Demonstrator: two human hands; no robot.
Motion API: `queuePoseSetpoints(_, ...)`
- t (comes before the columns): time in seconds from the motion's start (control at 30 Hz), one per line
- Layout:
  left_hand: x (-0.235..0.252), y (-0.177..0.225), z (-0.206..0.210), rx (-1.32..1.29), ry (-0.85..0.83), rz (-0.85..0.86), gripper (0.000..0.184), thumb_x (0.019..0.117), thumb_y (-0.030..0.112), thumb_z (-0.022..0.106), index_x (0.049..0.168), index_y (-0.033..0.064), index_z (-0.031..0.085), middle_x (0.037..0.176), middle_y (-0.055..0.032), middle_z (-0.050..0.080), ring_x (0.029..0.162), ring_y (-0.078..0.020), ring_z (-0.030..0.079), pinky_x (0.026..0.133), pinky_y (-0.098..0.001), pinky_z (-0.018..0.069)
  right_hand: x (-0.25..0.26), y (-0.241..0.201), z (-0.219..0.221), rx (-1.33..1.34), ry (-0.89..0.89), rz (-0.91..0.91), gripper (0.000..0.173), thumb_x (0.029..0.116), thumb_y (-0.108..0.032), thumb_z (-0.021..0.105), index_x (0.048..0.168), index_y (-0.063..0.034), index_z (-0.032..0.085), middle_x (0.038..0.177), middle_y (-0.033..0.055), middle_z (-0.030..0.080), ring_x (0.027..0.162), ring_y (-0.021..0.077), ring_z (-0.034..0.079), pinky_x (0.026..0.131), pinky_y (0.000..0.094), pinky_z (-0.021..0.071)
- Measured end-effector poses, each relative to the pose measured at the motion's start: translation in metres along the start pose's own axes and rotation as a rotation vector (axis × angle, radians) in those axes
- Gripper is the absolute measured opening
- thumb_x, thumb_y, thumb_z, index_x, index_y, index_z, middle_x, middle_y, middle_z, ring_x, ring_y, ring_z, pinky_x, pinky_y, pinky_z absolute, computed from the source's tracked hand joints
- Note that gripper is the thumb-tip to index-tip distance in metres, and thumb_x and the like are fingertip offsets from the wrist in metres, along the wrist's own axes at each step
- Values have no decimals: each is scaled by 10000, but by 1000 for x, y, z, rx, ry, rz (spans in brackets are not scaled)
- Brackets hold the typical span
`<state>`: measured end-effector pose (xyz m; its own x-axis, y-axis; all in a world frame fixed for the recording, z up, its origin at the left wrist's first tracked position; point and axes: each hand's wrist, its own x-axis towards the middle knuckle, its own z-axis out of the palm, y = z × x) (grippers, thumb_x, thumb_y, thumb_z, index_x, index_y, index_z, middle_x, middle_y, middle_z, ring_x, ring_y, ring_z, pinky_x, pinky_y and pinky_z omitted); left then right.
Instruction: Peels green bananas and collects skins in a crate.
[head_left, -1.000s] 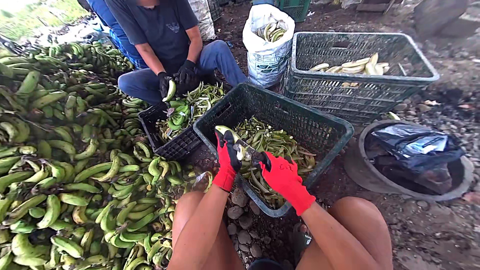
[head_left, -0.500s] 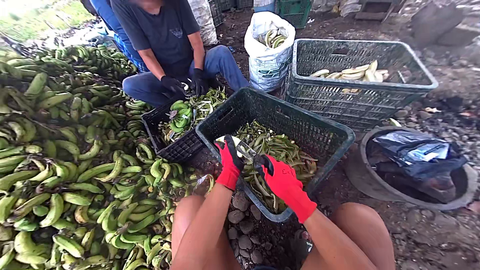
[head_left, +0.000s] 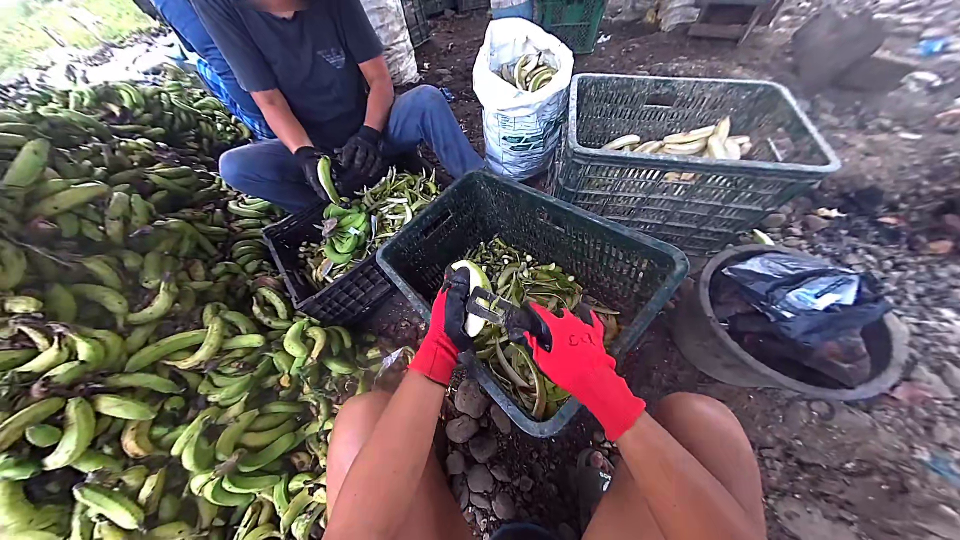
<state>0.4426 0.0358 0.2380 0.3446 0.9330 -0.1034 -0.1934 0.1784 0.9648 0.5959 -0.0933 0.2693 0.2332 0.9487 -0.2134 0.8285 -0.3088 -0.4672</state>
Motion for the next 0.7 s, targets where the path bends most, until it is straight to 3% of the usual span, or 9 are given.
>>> queuePoseSetpoints(0.1,-4,2,-8,67,-98,-16,354,1101,327,362,1341,126,527,981,-20,650,825,-82,642,738,-282,563,3,-4,-6,-33,-1,20,540,1024,-468,534,1523,-264,501,1334,216,639,1299,410,563,1181,691,201)
queuePoseSetpoints(0.23,-3,6,-16,238,-481,-49,288,1066,206,401,1279,87,554,960,9,676,839,-47,659,778,-247,573,26,9,-20,25,105,10,480,1021,-408,559,1477,-258,550,1229,176,699,1217,381,621,1145,717,242)
queuePoseSetpoints(0.27,-7,10,-12,295,-576,-67,364,1038,248,462,1353,77,526,1043,-8,679,905,-51,655,833,-256,564,33,16,-21,55,109,11,441,1038,-405,534,1453,-257,568,1202,163,711,1190,372,638,1112,716,296)
queuePoseSetpoints(0.33,-13,18,-5,409,-687,-90,714,975,416,576,1566,84,352,1328,-39,625,1108,-42,619,981,-262,516,46,31,-20,162,79,-24,409,1078,-418,464,1423,-243,596,1219,146,715,1177,358,652,1039,689,403)
queuePoseSetpoints(0.4,-8,14,-7,405,-627,-79,749,970,463,577,1588,125,323,1354,-39,613,1119,-48,617,984,-271,515,49,41,-16,278,58,-48,457,1094,-461,418,1436,-217,596,1263,159,699,1193,369,648,1006,669,453)
queuePoseSetpoints(0.5,6,-2,-9,167,-334,-20,475,1036,493,456,1390,181,511,985,-3,691,798,-83,668,712,-273,585,36,29,-7,226,79,-14,440,1073,-455,470,1422,-217,593,1219,166,707,1174,374,650,1001,669,441)
queuePoseSetpoints(0.57,10,-7,-2,-39,-85,29,427,1081,494,346,1112,160,610,748,5,619,600,-89,590,547,-267,530,21,8,6,131,30,-24,491,1041,-463,510,1473,-234,548,1306,162,674,1279,366,592,1127,659,341)
queuePoseSetpoints(0.63,12,-7,0,-285,50,13,408,1103,444,285,1017,162,568,705,23,582,587,-71,584,550,-247,527,3,-10,19,54,28,-86,564,1009,-485,538,1522,-253,509,1383,190,629,1347,398,535,1196,671,219)
queuePoseSetpoints(0.7,6,-5,-1,-386,131,-17,417,1106,355,269,920,136,572,648,2,587,535,-80,578,497,-237,507,-6,-19,26,1,56,-100,584,979,-467,570,1528,-279,505,1362,237,615,1321,437,535,1191,693,181)
